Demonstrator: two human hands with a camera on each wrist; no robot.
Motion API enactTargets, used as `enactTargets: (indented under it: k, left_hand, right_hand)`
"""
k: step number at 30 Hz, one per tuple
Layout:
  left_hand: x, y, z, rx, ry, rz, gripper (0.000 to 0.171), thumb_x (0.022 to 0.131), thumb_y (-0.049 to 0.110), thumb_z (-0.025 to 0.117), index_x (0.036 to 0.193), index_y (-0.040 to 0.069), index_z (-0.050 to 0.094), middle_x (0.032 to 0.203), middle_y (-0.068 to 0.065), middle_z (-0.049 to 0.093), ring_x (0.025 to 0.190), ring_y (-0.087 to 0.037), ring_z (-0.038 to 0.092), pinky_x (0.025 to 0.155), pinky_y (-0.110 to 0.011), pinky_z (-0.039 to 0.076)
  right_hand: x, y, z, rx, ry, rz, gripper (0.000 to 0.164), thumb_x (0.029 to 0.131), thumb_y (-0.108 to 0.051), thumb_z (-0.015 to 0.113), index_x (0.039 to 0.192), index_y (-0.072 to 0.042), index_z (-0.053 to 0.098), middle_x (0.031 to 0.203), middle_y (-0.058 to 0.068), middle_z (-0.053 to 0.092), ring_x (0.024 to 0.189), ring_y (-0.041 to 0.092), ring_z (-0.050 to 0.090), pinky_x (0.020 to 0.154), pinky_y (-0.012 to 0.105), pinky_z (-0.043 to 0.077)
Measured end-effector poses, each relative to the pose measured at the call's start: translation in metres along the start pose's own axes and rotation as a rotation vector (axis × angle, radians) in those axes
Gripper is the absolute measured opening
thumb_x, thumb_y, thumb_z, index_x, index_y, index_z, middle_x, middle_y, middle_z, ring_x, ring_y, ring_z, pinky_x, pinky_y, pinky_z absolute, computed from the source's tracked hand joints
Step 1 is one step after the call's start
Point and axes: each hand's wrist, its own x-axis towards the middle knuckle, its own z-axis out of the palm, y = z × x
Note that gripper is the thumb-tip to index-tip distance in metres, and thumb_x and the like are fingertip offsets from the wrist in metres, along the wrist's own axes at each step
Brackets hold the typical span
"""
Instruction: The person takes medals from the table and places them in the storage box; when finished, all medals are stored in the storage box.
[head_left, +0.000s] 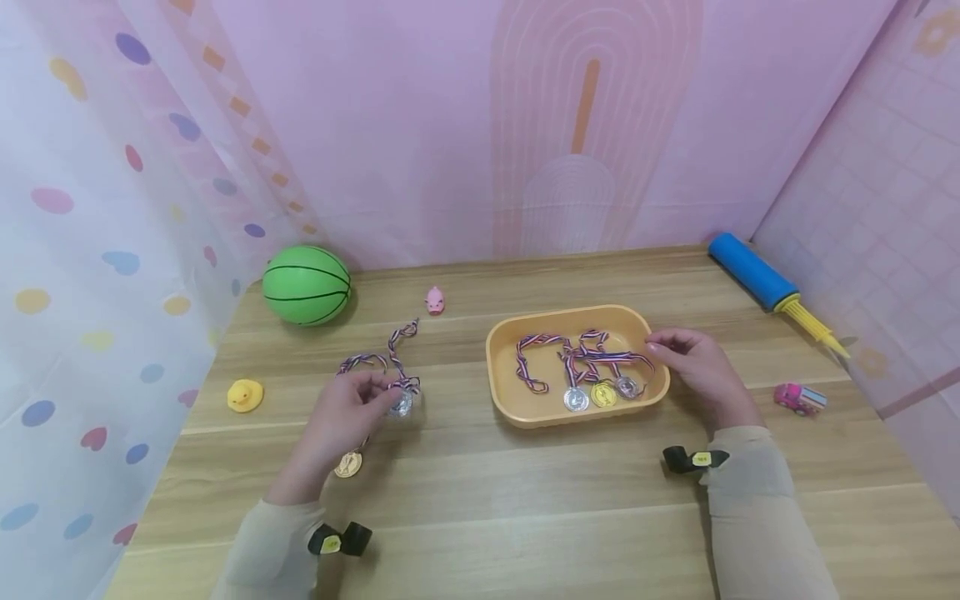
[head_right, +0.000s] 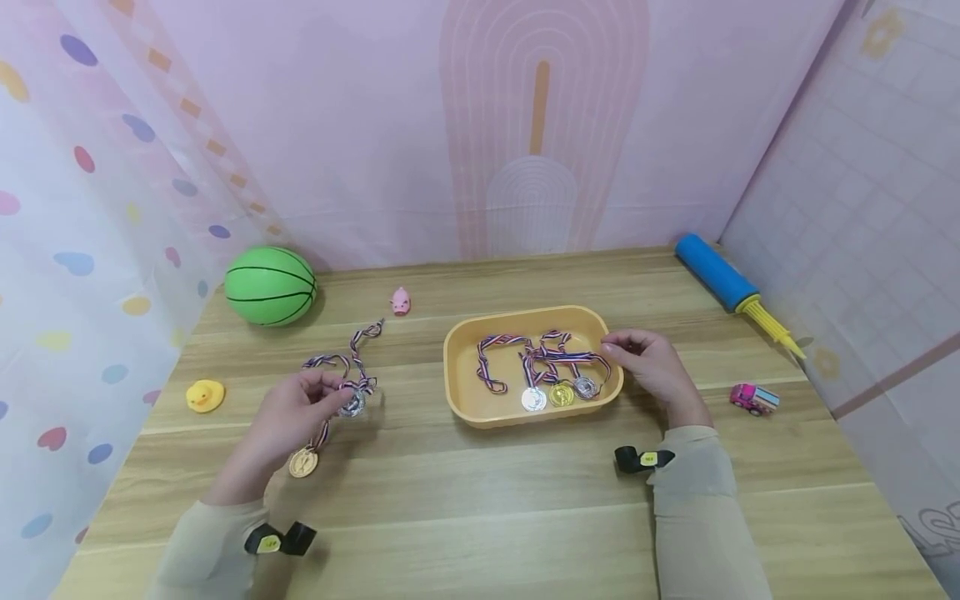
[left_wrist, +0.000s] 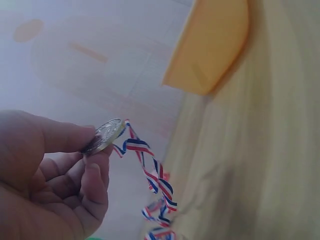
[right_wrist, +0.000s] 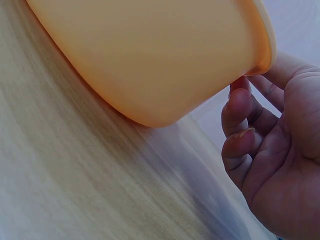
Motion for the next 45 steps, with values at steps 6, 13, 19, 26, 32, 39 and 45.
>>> enactTargets:
  k: [6,13,19,26,32,39,45]
  left_hand:
    - [0.012,0.018,-0.008,-0.063,0.014,0.012,0.015,0.091,0.021,0.067,0.095,0.007,0.066,0.082,-0.008,0.064,0.068,-0.020,0.053,0.053,-0.027,0.045]
    - [0.027,0.049,-0.025,-0.126,0.078,0.082,0.020,0.090,0.021,0.068,0.098,0.003,0.066,0.084,-0.010,0.064,0.069,-0.017,0.053,0.054,-0.023,0.044]
    - [0.036,0.073,-0.034,-0.244,0.141,0.114,0.023,0.089,0.023,0.070,0.096,0.001,0.065,0.084,-0.005,0.065,0.072,-0.013,0.057,0.060,-0.022,0.047]
    - [0.046,0.094,-0.028,-0.426,0.127,0.141,0.020,0.088,0.019,0.072,0.095,0.002,0.064,0.087,-0.001,0.065,0.077,-0.014,0.057,0.066,-0.022,0.049]
    - [0.051,0.110,-0.020,-0.490,0.110,0.169,0.016,0.086,0.015,0.073,0.094,0.004,0.065,0.087,-0.002,0.065,0.075,-0.013,0.058,0.066,-0.023,0.051]
    - [0.054,0.123,-0.016,-0.622,0.051,0.186,0.017,0.083,0.010,0.075,0.096,0.002,0.066,0.088,-0.007,0.065,0.075,-0.015,0.061,0.066,-0.027,0.055]
    - [0.056,0.135,-0.015,-0.657,0.009,0.208,0.017,0.081,0.007,0.077,0.095,0.003,0.067,0.087,-0.007,0.066,0.069,-0.014,0.058,0.057,-0.023,0.051]
  right_hand:
    - [0.002,-0.002,0.000,0.006,-0.004,-0.007,0.045,0.090,-0.032,0.069,0.120,0.001,0.060,0.125,0.013,0.058,0.113,0.022,0.047,0.096,0.032,0.037]
    - [0.002,-0.005,-0.001,0.002,0.002,0.010,0.047,0.089,-0.036,0.069,0.120,-0.001,0.061,0.122,0.010,0.059,0.112,0.022,0.047,0.095,0.033,0.037]
    - [0.001,-0.004,-0.001,-0.006,-0.011,-0.007,0.046,0.089,-0.034,0.069,0.118,0.001,0.060,0.121,0.013,0.059,0.110,0.022,0.049,0.092,0.029,0.039]
    - [0.000,-0.001,0.000,0.002,-0.015,-0.016,0.046,0.090,-0.033,0.069,0.118,0.002,0.059,0.121,0.014,0.059,0.110,0.021,0.049,0.093,0.030,0.038]
    - [0.000,0.001,0.000,-0.008,-0.009,-0.036,0.044,0.090,-0.032,0.068,0.118,0.002,0.060,0.114,0.010,0.061,0.105,0.020,0.050,0.088,0.027,0.041]
    - [-0.001,0.002,0.000,0.010,-0.016,-0.028,0.046,0.090,-0.033,0.069,0.119,0.002,0.060,0.115,0.010,0.060,0.106,0.020,0.049,0.087,0.026,0.041]
    - [-0.001,0.002,0.000,0.000,-0.019,-0.022,0.046,0.090,-0.032,0.068,0.120,0.002,0.060,0.116,0.013,0.059,0.106,0.020,0.049,0.090,0.029,0.040]
